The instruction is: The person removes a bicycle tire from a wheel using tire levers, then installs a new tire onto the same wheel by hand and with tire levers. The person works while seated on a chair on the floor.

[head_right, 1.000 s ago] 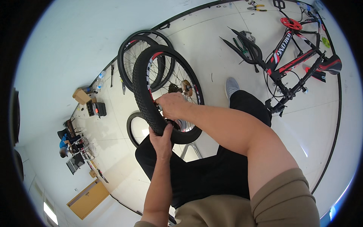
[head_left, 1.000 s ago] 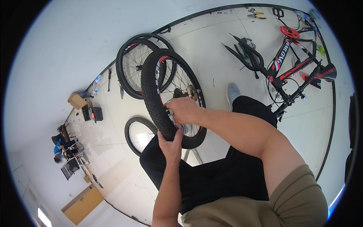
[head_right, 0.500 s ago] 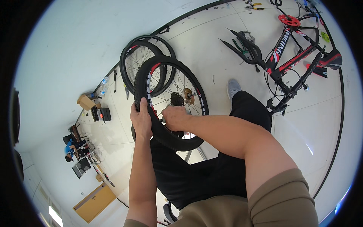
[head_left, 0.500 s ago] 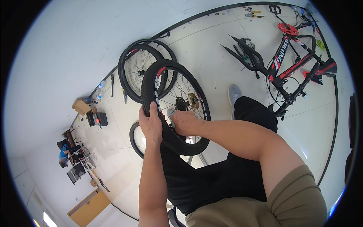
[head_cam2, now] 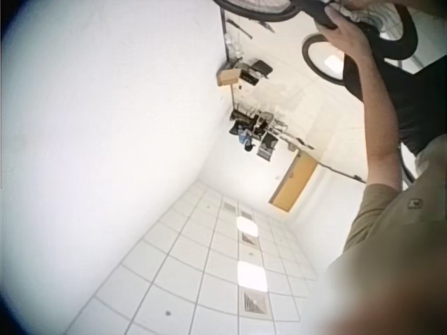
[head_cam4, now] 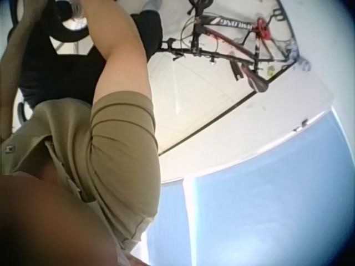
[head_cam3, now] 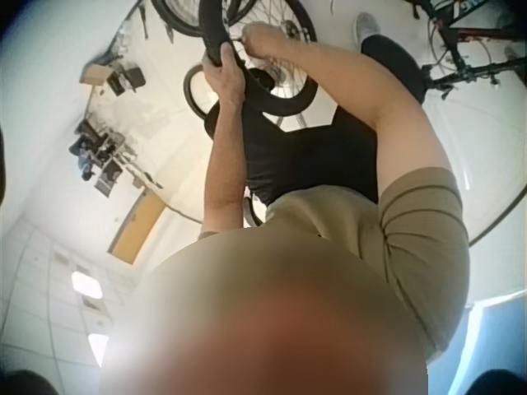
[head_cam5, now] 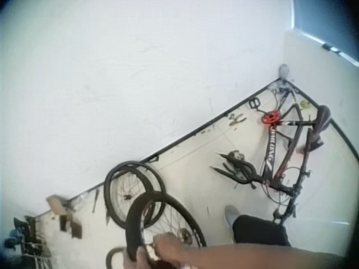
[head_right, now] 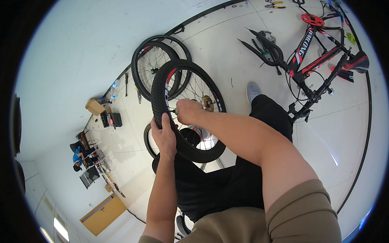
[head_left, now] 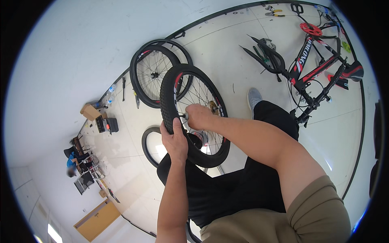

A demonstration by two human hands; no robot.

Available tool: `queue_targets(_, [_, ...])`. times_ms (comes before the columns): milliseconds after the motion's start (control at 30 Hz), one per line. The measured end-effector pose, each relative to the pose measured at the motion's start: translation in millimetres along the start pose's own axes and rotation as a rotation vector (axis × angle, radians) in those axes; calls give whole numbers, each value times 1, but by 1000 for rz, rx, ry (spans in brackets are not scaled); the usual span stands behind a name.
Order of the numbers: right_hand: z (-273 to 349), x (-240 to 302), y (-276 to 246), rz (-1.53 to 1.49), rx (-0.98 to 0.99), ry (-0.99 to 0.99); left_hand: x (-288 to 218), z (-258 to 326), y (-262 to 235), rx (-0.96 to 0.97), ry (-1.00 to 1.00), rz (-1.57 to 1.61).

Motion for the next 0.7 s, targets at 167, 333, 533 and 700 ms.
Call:
queue_targets(167, [-8, 5, -21, -81, -48, 61, -1, 22, 3, 25, -24, 58])
queue_targets(333, [-12, 8, -34, -89, -4, 142, 6, 43, 2, 3, -60, 144])
queue_targets(533, [-18, 7, -32, -68, 26, 178, 17, 51, -1, -28, -51, 135])
queue_targets(700, [-17, 12, -28, -83, 41, 186, 19, 54, -4, -52, -86, 211])
Point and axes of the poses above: each hand's wrist, its own z-axis away from the middle knuckle, its own y-axis out of the palm, x = y × z, the point moved 1 cm from there along -z, towards the middle knuckle, and after that the axes turned 8 degrees about -x, right-handed, at the moved point
